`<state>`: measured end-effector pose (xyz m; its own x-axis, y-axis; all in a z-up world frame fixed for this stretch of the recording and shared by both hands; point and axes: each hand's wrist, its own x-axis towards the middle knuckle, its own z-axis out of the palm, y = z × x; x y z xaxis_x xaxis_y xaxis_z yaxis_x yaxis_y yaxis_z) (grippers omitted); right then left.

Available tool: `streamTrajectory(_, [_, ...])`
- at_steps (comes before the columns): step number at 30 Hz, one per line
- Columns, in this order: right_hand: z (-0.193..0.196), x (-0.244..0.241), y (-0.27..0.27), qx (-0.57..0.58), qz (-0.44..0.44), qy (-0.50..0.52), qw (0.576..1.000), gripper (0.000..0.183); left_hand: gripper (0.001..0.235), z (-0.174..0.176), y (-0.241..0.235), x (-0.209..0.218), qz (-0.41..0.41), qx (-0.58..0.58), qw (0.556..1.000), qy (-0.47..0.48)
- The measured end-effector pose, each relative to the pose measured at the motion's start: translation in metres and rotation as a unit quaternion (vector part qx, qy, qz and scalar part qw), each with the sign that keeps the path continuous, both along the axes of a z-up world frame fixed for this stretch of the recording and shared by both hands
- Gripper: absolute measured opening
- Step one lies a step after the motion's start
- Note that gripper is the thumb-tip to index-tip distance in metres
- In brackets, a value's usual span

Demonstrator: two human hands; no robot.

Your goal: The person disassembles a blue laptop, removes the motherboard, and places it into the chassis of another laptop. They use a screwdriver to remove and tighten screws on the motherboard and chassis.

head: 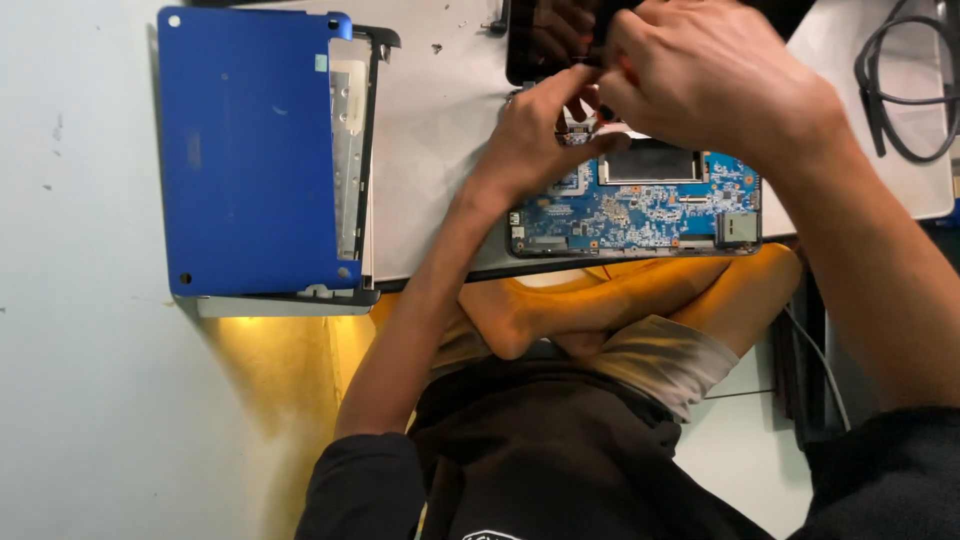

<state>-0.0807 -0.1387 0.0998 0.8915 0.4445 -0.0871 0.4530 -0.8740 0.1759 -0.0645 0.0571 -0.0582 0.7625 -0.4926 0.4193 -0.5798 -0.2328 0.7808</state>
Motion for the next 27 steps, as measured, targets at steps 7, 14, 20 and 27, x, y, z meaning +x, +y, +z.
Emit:
streamTrajectory(7, [-0.022, -0.005, 0.005, -0.07, -0.018, -0.116, 0.991, 0.082, 0.041, 0.019, 0.012, 0.004, -0.028, -0.072, 0.986, 0.151])
streamTrajectory(14, [-0.018, 0.003, -0.011, -0.011, 0.076, -0.037, 0.996, 0.048, 0.027, 0.015, 0.009, 0.007, -0.063, -0.082, 0.991, 0.085])
streamTrajectory(20, [0.005, -0.003, 0.009, -0.113, -0.043, -0.05, 0.991, 0.121, 0.037, 0.006, 0.008, 0.009, -0.06, -0.098, 0.99, 0.076])
streamTrajectory(27, [-0.029, 0.009, -0.002, -0.07, 0.025, -0.075, 0.994, 0.064, 0.021, 0.013, 0.006, 0.008, -0.061, -0.05, 0.996, 0.045])
